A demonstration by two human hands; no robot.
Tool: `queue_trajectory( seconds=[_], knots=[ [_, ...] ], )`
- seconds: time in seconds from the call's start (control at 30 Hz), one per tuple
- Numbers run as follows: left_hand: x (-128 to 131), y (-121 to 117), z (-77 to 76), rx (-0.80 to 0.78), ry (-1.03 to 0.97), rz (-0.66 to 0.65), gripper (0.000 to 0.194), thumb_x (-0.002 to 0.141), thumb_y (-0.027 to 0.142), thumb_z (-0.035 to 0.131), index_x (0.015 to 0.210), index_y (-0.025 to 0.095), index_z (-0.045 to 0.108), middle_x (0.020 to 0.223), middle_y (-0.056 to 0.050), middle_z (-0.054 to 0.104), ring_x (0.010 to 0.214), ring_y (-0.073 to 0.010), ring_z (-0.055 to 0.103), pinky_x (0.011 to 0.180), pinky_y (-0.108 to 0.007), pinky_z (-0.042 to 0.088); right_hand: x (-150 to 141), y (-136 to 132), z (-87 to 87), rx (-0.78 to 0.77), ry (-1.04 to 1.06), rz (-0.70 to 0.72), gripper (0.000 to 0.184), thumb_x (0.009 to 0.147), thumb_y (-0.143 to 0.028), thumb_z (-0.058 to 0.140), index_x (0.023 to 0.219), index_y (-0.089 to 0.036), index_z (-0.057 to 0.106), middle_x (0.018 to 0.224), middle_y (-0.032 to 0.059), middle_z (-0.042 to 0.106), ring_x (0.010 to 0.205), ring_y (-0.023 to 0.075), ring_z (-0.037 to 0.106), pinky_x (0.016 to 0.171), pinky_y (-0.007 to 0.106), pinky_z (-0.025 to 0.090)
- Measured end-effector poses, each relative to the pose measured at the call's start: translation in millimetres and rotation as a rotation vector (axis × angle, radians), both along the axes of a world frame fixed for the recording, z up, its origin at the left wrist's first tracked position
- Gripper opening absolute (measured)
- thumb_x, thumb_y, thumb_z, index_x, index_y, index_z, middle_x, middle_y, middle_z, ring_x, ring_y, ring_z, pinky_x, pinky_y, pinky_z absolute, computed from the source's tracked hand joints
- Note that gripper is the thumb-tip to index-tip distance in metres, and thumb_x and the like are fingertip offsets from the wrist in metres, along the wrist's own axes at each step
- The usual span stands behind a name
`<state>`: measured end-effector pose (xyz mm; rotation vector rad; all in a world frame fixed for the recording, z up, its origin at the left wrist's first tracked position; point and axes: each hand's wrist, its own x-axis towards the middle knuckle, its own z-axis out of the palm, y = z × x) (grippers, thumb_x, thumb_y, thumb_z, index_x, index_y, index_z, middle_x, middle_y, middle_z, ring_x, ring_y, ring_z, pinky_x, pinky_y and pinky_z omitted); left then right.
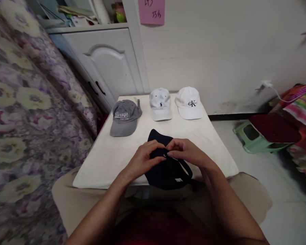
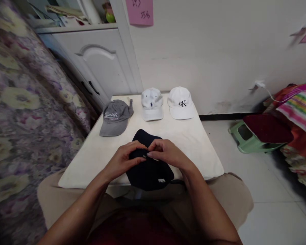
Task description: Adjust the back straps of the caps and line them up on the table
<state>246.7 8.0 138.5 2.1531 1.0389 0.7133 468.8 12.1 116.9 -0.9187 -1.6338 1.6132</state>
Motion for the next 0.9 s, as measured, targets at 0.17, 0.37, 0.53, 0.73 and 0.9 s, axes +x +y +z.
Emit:
queue_trajectory(
  seconds=[0.17, 0.37, 0.53, 0.73, 0.9],
  knots=[
    [-2, 2, -5.3, -0.015, -0.037, 0.022, 0.026, 0.08, 0.029, 0.076, 0.103, 0.021, 0.067, 0.093, -0.001, 0.066, 0.087, -0.0191, 0.061, 0.08, -0.031, 0.045, -2, -2, 5.7, 0.16, -0.011, -0.07, 0.01, 0.085, -0.029, 0.069, 0.083, -0.02, 0.065, 0.091, 0.0006, 0.059, 0.069, 0.0112, 0.053, 0.063, 0.026, 0.042],
    [-4, 1, -6.6, -0.018, -0.07, 0.026, 0.02, 0.082, 0.028, 0.075, 0.1, 0.021, 0.069, 0.09, -0.001, 0.066, 0.084, -0.0178, 0.061, 0.077, -0.03, 0.045, -8, -8, 8.2, 0.236, -0.127, -0.216, 0.009, 0.082, -0.027, 0.071, 0.08, -0.02, 0.067, 0.077, -0.0014, 0.058, 0.066, 0.0119, 0.052, 0.059, 0.026, 0.039],
    [-3, 0, -4.2, -0.022, -0.074, 0.036, 0.02, 0.082, 0.028, 0.074, 0.1, 0.022, 0.07, 0.09, -0.001, 0.066, 0.084, -0.0177, 0.062, 0.077, -0.03, 0.046, -10, -11, 7.2, 0.129, -0.058, -0.189, 0.007, 0.083, -0.027, 0.068, 0.086, -0.02, 0.066, 0.071, -0.0019, 0.061, 0.062, 0.0122, 0.053, 0.056, 0.025, 0.038],
    [-2, -1, -3.3, -0.02, -0.047, 0.045, 0.018, 0.08, 0.029, 0.075, 0.096, 0.022, 0.071, 0.086, 0.0, 0.065, 0.082, -0.0178, 0.061, 0.074, -0.029, 0.047, -11, -10, 8.8, 0.075, 0.028, -0.134, 0.011, 0.086, -0.03, 0.066, 0.086, -0.019, 0.063, 0.073, -0.0021, 0.059, 0.061, 0.0114, 0.052, 0.056, 0.025, 0.04],
    [0, -1, -3.3, -0.017, -0.051, 0.053, 0.02, 0.08, 0.028, 0.076, 0.097, 0.021, 0.07, 0.086, -0.001, 0.066, 0.082, -0.0184, 0.061, 0.074, -0.029, 0.047, -13, -11, 8.7, 0.137, -0.02, -0.179, 0.009, 0.086, -0.028, 0.063, 0.085, -0.02, 0.062, 0.074, -0.0021, 0.058, 0.064, 0.0116, 0.051, 0.058, 0.025, 0.039]
  ],
)
